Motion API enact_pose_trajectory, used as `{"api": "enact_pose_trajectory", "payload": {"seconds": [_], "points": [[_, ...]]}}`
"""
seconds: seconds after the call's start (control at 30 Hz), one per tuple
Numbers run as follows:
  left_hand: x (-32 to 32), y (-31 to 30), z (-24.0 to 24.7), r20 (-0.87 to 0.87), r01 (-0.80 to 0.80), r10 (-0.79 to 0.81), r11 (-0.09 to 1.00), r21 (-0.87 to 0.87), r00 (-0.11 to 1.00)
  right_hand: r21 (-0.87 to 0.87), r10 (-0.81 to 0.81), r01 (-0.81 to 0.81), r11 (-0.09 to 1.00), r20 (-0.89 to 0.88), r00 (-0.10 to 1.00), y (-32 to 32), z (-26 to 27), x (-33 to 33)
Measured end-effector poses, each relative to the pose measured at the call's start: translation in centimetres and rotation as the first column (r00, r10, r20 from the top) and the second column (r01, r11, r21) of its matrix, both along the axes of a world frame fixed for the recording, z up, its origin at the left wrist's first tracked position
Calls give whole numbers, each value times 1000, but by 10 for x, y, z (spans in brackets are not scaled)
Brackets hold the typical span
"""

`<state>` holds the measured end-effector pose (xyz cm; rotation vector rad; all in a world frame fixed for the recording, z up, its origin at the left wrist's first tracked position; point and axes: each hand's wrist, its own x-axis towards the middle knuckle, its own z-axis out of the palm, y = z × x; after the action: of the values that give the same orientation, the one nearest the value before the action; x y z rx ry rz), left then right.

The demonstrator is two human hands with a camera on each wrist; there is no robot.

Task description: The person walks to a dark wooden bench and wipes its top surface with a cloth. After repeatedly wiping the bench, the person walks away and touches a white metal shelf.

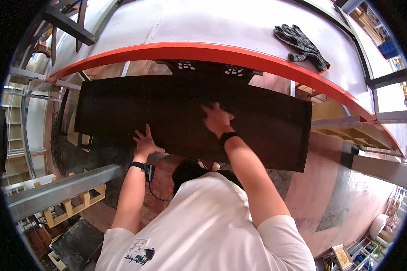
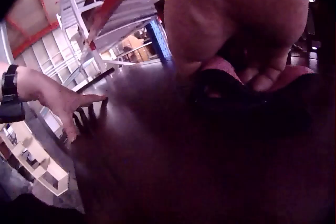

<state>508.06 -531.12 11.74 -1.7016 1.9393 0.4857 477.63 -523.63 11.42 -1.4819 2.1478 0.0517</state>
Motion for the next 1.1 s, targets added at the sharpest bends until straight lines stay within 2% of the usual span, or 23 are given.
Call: {"api": "enact_pose_trajectory", "payload": {"seconds": [0.03,0.07,0.13,0.17,0.23,0.3,0.37,0.4,0.47,0.5,0.53,0.57,0.67,0.73,0.8,0.87,0.93,1.0,1.07,1.1], "points": [[1,-2,-1,-10,1,-1,1000,-18,1000,36,70,-71,997,27,997,1,10,7],[0,-3,-3,-11,9,-9,1000,-21,1000,33,62,-63,997,26,998,5,4,5],[4,-5,-7,38,19,-19,1000,-12,999,-152,98,-79,985,124,987,13,-14,0],[4,-14,-9,32,29,-28,999,-20,999,-160,90,-71,985,118,989,14,-17,-14],[16,-14,-16,-9,35,-35,999,9,999,-174,-129,141,975,81,988,35,-13,-45],[17,-9,-14,-31,28,-28,1000,1,999,-197,-387,412,890,156,909,59,5,-87],[18,-10,-9,-55,10,-12,1000,-25,998,-261,-537,549,794,123,835,96,-13,-137],[15,-7,-7,-21,34,-35,998,-58,999,-309,-560,571,760,134,818,119,-15,-158],[18,-6,-7,15,42,-41,994,-99,999,-284,-672,654,701,43,739,158,-15,-187],[23,-6,-14,-17,40,-42,993,-112,999,-264,-735,714,648,31,678,174,-25,-202],[26,-6,-16,-46,38,-44,992,-124,998,-297,-728,692,658,-16,685,197,-52,-224],[25,-8,-11,-41,28,-34,991,-130,999,-329,-723,670,666,-61,688,205,-75,-236],[20,-4,0,-62,-53,49,997,-57,997,-300,-741,692,657,-90,665,178,-65,-220],[21,-4,1,-86,-32,26,997,-75,996,-239,-711,678,695,-87,698,136,-43,-180],[18,-3,6,-71,-42,37,997,-72,997,-232,-539,503,833,-127,833,95,-36,-143],[18,-4,4,-57,-56,52,996,-67,997,-138,-382,371,919,-70,921,52,-17,-93],[21,-4,-2,-39,-32,28,995,-93,999,-136,-162,150,979,-83,983,19,-13,-40],[20,-4,-1,-23,-32,30,995,-96,999,-166,77,-94,982,-105,991,-2,-25,11],[21,-4,0,-7,-29,29,995,-94,1000,-137,319,-333,933,-114,941,-9,-33,56],[22,-4,-1,-52,-39,35,995,-88,998,-156,404,-411,898,-78,911,-7,-30,77]]}}
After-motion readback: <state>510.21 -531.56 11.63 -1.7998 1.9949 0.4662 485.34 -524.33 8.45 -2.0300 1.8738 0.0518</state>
